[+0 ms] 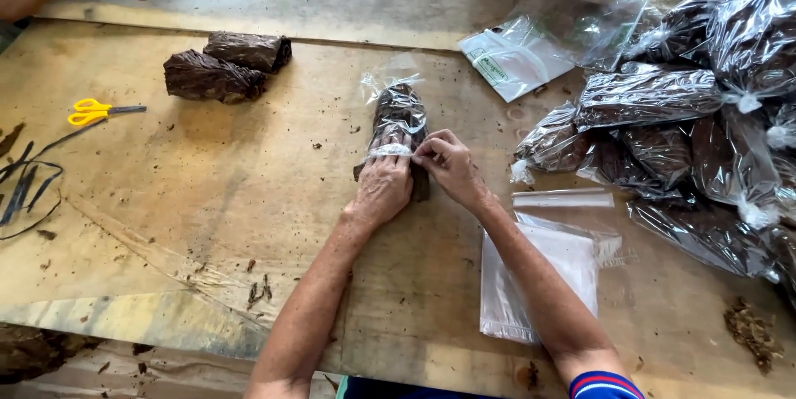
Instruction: The person places rolled dark brown material into clear plastic bags, seals each bag, and sets it aside. The person repeats this process for several rolls, handling each roll individually and stacking the sealed packages on the table.
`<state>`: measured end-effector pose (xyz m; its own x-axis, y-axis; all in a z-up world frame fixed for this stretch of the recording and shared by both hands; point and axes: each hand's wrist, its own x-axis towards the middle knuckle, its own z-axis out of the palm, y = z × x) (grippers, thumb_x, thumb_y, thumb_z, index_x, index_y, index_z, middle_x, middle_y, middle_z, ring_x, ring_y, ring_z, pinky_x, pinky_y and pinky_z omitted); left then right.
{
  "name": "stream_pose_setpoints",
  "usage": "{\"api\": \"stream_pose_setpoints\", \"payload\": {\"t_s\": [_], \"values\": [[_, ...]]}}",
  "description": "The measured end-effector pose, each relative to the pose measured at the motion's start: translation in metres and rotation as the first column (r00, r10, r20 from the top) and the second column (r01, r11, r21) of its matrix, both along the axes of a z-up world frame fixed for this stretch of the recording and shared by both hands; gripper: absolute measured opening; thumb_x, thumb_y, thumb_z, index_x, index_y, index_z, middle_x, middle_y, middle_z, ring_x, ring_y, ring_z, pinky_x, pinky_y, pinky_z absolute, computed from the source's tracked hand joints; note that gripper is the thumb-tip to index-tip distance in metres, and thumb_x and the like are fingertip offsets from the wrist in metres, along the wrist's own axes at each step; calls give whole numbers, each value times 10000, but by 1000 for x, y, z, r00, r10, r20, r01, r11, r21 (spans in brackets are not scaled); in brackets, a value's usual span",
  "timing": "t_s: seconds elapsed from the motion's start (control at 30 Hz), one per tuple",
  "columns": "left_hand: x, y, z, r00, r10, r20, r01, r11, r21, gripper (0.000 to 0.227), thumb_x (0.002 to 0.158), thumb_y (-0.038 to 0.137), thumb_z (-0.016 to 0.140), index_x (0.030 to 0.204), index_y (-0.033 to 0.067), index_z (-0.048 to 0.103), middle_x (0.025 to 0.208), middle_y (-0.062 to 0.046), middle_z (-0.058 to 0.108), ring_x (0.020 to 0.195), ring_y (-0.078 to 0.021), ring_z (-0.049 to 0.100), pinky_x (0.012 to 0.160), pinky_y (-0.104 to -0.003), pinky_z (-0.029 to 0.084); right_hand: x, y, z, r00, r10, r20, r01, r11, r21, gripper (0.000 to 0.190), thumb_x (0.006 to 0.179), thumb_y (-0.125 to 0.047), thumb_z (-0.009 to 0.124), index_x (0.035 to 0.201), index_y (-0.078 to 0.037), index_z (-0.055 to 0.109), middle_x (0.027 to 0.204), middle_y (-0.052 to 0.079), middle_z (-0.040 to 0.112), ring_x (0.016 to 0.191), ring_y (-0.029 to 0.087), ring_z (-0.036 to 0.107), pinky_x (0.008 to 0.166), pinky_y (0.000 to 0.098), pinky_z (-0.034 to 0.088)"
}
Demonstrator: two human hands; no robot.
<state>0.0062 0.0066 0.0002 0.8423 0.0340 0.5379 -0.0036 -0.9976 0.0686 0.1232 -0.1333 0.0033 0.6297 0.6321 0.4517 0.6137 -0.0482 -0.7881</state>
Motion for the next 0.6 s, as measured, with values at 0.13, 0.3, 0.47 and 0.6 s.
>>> {"api": "stream_pose_setpoints", "payload": {"t_s": [0.13,0.3,0.47,0.6], "values": [[16,-3,53,938,-29,-345,-77,954,-289,411,929,386,456,988,54,690,921,-215,742,994,-437,724,918,-573,520,-10,3,14,997,40,-66,-36,997,64,124,909,-49,787,1013,-104,746,1051,71,677,917,199,720,792,317,612],[14,-19,137,889,-93,-448,-72,939,-337,569,1013,459,305,1168,78,698,1260,-255,696,1305,-446,588,1162,-609,355,-2,-3,10,969,110,-223,-78,986,146,68,964,-66,748,1011,-74,700,1074,65,672,1035,151,672,894,333,587],[67,13,-8,991,30,-130,-41,996,-80,546,954,449,493,1306,64,654,1251,-228,677,1215,-401,625,1124,-582,380,9,-15,16,934,141,-328,-104,986,127,44,985,-62,719,997,-75,679,916,8,609,900,88,603,866,305,568],[125,39,-62,986,-46,158,22,988,151,347,883,253,605,1000,-49,733,849,-282,733,850,-460,746,824,-629,568,24,-24,6,880,194,-433,-150,980,134,37,997,-81,717,1007,-77,681,886,-25,601,879,61,597,874,297,551]]}}
